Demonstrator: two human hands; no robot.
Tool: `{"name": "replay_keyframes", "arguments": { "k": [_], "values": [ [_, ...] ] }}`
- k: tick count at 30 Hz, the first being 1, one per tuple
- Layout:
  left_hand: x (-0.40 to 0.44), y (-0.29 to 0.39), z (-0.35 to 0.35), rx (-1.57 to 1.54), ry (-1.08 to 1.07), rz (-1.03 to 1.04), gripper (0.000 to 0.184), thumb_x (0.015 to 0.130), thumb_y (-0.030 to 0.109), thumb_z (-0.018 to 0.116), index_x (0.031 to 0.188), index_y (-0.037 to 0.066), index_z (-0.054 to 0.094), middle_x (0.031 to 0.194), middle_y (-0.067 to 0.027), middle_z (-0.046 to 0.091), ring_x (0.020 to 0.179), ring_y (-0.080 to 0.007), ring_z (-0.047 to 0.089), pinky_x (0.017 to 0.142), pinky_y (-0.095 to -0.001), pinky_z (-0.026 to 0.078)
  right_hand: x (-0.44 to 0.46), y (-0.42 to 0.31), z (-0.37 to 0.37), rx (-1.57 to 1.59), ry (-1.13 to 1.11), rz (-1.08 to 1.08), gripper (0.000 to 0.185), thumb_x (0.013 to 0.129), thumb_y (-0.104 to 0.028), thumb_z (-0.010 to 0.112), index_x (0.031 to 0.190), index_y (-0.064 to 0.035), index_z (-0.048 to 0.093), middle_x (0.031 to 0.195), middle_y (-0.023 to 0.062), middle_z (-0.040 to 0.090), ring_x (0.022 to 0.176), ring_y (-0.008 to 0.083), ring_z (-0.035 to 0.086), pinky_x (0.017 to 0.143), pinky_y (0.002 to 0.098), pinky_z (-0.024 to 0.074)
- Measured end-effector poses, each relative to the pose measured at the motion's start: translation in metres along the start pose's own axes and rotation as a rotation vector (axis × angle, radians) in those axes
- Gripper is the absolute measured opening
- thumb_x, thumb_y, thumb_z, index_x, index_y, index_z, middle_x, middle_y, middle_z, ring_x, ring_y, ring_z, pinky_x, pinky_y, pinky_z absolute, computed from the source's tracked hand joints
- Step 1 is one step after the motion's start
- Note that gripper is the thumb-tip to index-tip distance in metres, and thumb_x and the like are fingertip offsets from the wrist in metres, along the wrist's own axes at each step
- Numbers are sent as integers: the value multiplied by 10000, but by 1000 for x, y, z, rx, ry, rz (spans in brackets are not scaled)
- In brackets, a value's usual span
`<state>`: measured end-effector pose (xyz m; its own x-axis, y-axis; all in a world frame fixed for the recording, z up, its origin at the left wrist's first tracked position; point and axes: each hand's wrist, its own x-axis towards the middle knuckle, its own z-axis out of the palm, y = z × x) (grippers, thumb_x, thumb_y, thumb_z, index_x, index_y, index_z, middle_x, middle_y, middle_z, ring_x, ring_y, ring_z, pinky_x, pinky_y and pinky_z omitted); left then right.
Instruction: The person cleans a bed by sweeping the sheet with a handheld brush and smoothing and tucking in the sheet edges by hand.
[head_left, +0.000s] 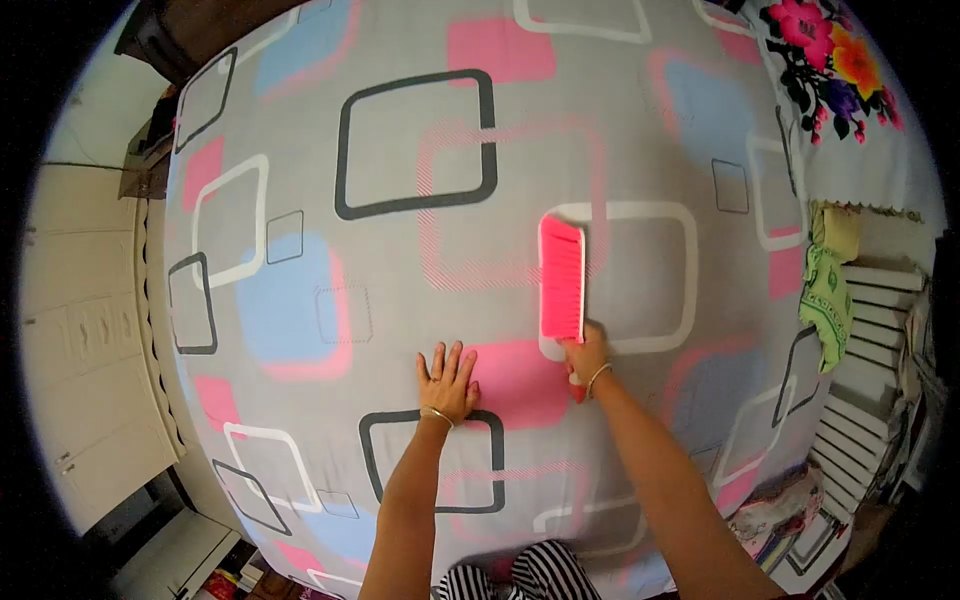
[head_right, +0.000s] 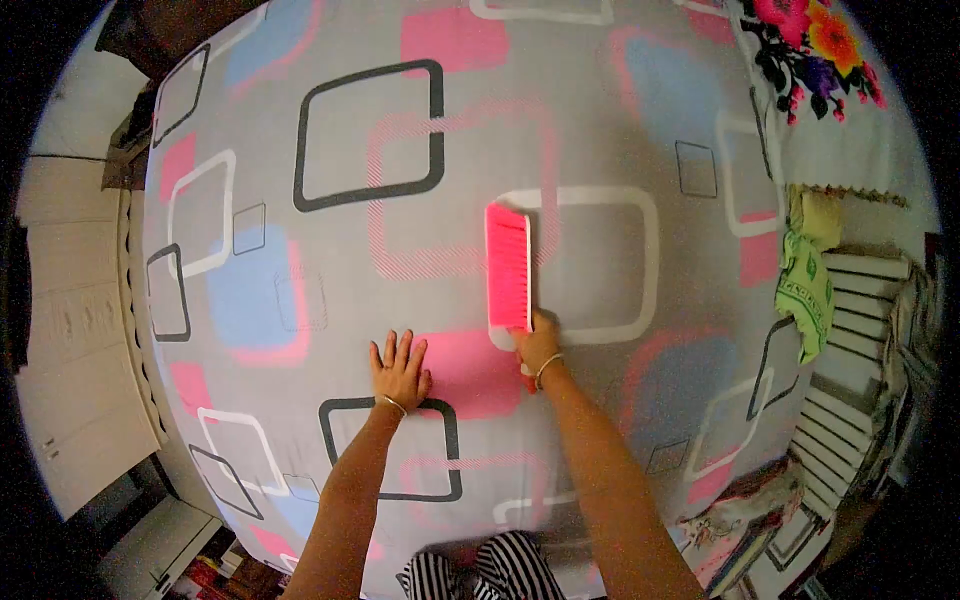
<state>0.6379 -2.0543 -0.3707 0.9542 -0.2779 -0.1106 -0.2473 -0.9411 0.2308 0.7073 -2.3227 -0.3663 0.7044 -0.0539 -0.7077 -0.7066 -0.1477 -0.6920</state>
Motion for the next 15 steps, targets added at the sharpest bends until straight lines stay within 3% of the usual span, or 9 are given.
{"name": "replay_keyframes", "arguments": {
  "k": [4, 5, 7, 9, 11, 15],
  "values": [
    [19, 1, -16, -14, -41, 7, 549, 740, 279, 574, 1266, 175, 450, 1374, -90, 350, 1294, -327, 259, 1020, -617, 122, 9, 9, 1, 37, 37, -32, 103, 760, -90, 627, 828, -16, 605, 644, 41, 586, 482, 117, 528, 433, 294, 427],
    [34, -2, -21, -11, -52, 93, 536, 750, 279, 562, 1265, 180, 451, 1372, -87, 354, 1295, -316, 263, 1018, -618, 124, 5, 5, -2, 23, 31, 7, 122, 745, -100, 637, 825, -12, 609, 642, 41, 584, 483, 122, 530, 442, 303, 425],
    [82, -9, -36, 13, -70, 228, 492, 782, 279, 516, 1263, 194, 454, 1376, -79, 354, 1298, -293, 270, 1021, -608, 123, -3, -11, -2, 36, 13, -31, 133, 741, -103, 638, 837, -14, 614, 648, 43, 587, 491, 123, 533, 446, 307, 425],
    [152, -9, -49, 18, 11, 200, 489, 790, 280, 501, 1268, 192, 449, 1381, -81, 348, 1298, -298, 268, 1024, -602, 121, -1, -12, -3, 46, 6, -76, 145, 738, -106, 639, 849, -15, 619, 655, 44, 590, 498, 124, 537, 450, 311, 425],
    [227, -4, -58, 3, 124, 118, 494, 803, 280, 478, 1286, 187, 433, 1391, -85, 335, 1299, -307, 262, 1031, -589, 117, 6, 2, -5, -70, -5, 182, 179, 740, -94, 627, 904, -22, 626, 674, 63, 609, 571, 164, 572, 542, 323, 470],
    [335, 1, -67, -9, 171, 30, 525, 814, 283, 460, 1324, 174, 396, 1399, -103, 319, 1311, -317, 237, 1044, -568, 93, 1, -12, -2, -65, 8, 173, 227, 755, -99, 614, 971, -28, 614, 776, 101, 633, 724, 218, 601, 688, 343, 488]
  ]
}}
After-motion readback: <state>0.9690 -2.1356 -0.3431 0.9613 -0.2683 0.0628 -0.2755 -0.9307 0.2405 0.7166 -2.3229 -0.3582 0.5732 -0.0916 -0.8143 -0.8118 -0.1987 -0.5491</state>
